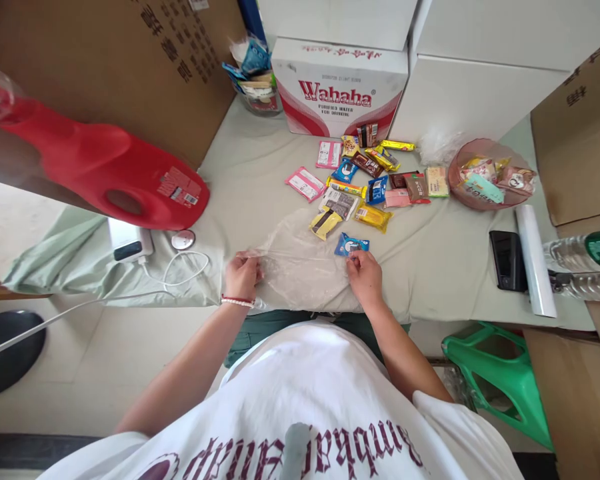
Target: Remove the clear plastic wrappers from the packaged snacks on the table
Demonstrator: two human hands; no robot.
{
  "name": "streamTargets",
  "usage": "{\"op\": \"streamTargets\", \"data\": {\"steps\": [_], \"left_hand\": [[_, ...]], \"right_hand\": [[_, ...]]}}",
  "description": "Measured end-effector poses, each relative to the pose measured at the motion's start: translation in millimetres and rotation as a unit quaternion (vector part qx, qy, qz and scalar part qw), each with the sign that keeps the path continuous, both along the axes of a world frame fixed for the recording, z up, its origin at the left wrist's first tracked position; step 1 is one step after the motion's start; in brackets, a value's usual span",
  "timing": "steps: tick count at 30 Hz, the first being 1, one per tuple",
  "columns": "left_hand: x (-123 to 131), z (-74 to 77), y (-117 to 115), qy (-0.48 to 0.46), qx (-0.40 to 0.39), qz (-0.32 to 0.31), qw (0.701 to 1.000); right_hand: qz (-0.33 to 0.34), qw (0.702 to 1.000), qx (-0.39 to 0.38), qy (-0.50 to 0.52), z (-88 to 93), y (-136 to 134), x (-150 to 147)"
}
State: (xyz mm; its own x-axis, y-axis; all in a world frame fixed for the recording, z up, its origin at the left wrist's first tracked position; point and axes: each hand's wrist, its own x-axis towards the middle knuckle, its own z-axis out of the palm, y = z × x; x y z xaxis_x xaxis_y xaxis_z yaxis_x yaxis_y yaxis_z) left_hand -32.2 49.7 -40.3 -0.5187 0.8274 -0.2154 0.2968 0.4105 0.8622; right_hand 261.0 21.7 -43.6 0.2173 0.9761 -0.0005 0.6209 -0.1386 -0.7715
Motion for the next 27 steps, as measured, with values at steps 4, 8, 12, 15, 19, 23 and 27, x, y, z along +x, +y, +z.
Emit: {"op": "streamTargets", "data": {"steps": [4, 8, 12, 15, 19, 23, 27], "left_hand": [[-16, 8.9, -16, 0.157, 0.076, 0.05, 0.983], [-5, 17.9, -32, 0.36, 0.156, -0.096, 0.915], [20, 21.3, -25, 0.4, 0.092, -0.287, 0.866], [29, 20.7, -11, 0.404, 0.022, -0.332, 0.852], [21, 12.3, -1, 0.404, -0.018, -0.438, 0.803], [7, -2.6, -3, 0.404, 0.019, -0.492, 0.771], [-3, -10.9, -9, 0.41, 0.064, -0.505, 0.756]], "right_hand": [[0.01, 1.0, -0.011, 0.004, 4.2, 4, -4], [-0.003, 0.999, -0.039, 0.021, 9.6, 2, -5], [-0.028, 0.997, -0.061, 0.047, 12.2, -17, 1], [-0.03, 0.993, -0.1, 0.054, 10.0, -44, 20], [-0.025, 0.989, -0.137, 0.046, 20.5, -75, 58], [-0.025, 0.996, -0.039, -0.07, 54.1, -69, 61], [0.223, 0.962, 0.017, -0.156, 70.7, -33, 22]]}}
